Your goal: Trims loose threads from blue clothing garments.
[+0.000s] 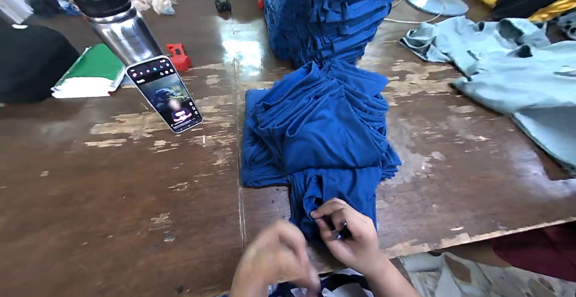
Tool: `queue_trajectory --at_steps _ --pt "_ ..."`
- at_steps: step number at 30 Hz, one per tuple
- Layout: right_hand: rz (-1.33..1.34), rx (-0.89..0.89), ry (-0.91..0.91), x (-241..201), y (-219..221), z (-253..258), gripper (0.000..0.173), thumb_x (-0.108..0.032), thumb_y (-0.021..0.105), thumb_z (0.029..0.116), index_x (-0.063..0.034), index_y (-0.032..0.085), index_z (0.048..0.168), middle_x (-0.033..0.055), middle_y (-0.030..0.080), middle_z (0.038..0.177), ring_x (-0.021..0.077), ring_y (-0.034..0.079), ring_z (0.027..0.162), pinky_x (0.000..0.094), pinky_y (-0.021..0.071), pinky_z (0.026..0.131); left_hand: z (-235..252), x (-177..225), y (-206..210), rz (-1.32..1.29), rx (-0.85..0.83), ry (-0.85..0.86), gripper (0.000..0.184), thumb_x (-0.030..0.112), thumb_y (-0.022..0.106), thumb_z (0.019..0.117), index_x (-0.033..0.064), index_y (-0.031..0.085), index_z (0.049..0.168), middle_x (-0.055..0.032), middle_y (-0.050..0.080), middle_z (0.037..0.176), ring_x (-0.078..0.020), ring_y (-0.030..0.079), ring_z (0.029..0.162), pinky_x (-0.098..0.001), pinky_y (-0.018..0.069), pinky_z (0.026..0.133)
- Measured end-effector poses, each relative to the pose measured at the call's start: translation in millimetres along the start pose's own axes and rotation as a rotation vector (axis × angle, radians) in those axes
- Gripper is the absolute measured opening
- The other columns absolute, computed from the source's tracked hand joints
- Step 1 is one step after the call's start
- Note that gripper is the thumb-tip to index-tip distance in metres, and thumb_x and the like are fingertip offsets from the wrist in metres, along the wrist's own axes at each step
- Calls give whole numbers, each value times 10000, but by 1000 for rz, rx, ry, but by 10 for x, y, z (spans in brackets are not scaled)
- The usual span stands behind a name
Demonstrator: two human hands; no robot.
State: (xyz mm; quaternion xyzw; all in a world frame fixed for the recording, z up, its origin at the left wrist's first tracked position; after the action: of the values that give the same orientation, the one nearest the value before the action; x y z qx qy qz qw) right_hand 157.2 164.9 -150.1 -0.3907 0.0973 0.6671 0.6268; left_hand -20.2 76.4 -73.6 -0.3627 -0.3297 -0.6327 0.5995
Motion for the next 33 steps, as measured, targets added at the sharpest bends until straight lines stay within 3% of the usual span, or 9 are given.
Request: queue_trajectory --at_steps 1,3,5,12,21,25,28,30,33 --pt "16 28 12 3 -16 2 126 -46 658 916 -79 538 937 37 714 979 99 689 954 228 576 849 -35 -274 -29 142 108 -57 210 373 642 976 186 665 1070 52 589 1071 -7 569 1049 -177 491 912" --pt "46 77 18 9 -37 4 145 -52 666 916 -96 532 946 19 717 971 91 698 954 230 583 843 -126 -646 9 322 236 -162 393 158 719 882 160 676 1273 -31 602 1144 -31 590 1057 -159 517 889" --pt "76 97 14 1 -47 4 163 -42 675 909 -105 529 947 8 720 976 92 700 962 235 585 853 -172 -768 125 358 185 -229 512 74 709 864 115 650 1371 -94 640 1199 -64 618 1084 -181 531 898" --pt "77 53 -68 -53 -31 -4 216 -19 687 900 -109 490 903 18 701 983 118 694 983 263 585 872 -95 -801 312 483 228 -89 238 15 681 874 45 783 1087 -79 731 1031 -71 682 1014 -170 546 922" --pt "90 -13 -137 -104 -6 -8 226 2 676 898 -102 475 890 33 690 972 133 685 987 262 579 874 -76 -839 348 684 243 4 178 41 668 837 70 798 955 -61 745 958 -108 698 954 -200 548 908" --pt "74 -35 -76 -62 4 2 197 -32 676 917 -96 492 882 50 678 1034 122 674 1009 253 576 881 -99 -878 297 447 317 -99 114 29 682 862 6 761 941 -91 748 995 -60 710 974 -170 570 878" --pt "-22 -133 61 11 46 -2 164 -172 645 926 -55 533 898 110 567 1154 62 578 1047 147 494 892 -98 -911 185 76 417 -247 117 -6 661 904 -16 709 1010 -18 740 984 -23 705 891 -192 597 809" --pt "-53 -228 129 41 73 -8 314 -327 612 996 -23 567 933 138 555 1134 64 558 969 144 477 829 -103 -939 128 -217 490 -412 112 1 632 940 39 702 1019 23 725 934 -36 688 843 -216 586 784" --pt "-110 -321 138 35 98 -10 500 -500 480 1048 -26 576 922 147 573 1095 130 570 945 223 495 826 -114 -968 131 -529 610 -613 140 -10 542 967 56 664 989 -5 709 886 -85 697 809 -274 602 798"
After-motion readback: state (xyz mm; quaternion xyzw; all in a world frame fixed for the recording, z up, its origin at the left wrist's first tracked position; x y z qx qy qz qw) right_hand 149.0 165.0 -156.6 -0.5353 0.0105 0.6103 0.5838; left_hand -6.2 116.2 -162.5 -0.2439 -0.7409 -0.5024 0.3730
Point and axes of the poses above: each hand's wrist, its own z-axis towards the middle knuckle, its own y-axis out of the palm, x = y × z, the point moved 4 cm from there along z, towards the middle knuckle
